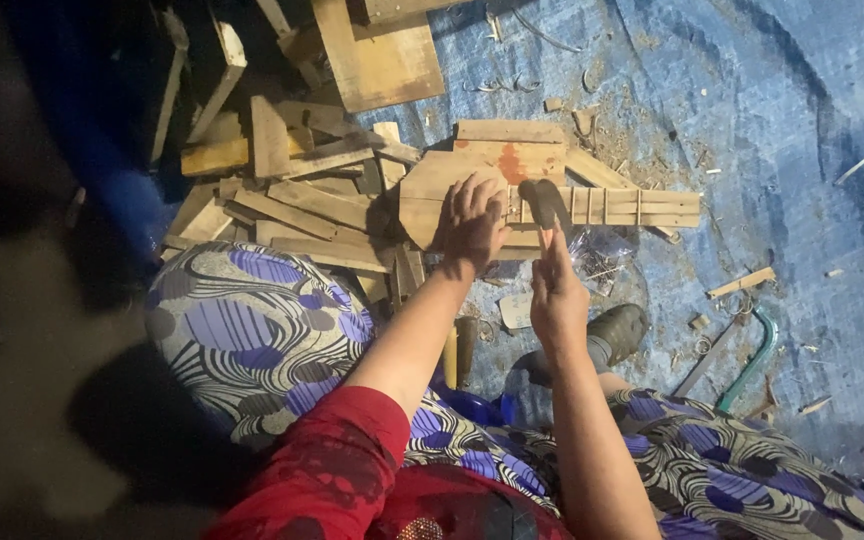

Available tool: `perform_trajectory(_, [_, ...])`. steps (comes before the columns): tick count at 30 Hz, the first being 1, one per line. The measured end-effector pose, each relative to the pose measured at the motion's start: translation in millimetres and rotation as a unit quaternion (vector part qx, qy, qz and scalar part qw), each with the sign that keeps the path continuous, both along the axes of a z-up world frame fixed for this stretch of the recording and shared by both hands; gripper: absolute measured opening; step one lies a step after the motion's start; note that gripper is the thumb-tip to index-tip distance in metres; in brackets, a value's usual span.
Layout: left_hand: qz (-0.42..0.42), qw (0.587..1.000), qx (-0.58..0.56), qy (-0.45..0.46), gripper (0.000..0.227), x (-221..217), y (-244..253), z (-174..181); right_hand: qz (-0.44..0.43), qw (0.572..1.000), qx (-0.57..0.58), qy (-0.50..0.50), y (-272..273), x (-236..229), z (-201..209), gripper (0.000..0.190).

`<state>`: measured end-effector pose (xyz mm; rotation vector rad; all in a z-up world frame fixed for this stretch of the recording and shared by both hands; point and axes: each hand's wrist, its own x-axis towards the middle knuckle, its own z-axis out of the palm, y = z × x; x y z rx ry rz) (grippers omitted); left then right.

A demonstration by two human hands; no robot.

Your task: Assembling a wooden stringed instrument by positioning the neck and body, then hammering fasteners into the fretboard.

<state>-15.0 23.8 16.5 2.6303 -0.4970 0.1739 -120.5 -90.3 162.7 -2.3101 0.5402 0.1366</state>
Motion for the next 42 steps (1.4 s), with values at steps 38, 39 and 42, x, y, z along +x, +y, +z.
perform_trajectory(38, [0.027,0.993,0.070,0.090,0.030,18,-19,17,-0.024,0.995,0.010,-0.093,-11,-3,-31,0.054])
perform_trajectory(39, [0.042,0.994,0.057,0.080,0.021,15,-20,23,-0.021,0.995,0.018,-0.093,-11,-3,-30,0.055])
perform_trajectory(42, [0.059,0.995,0.041,0.070,0.014,11,-23,23,-0.014,0.995,0.022,-0.095,-5,-3,-21,0.055])
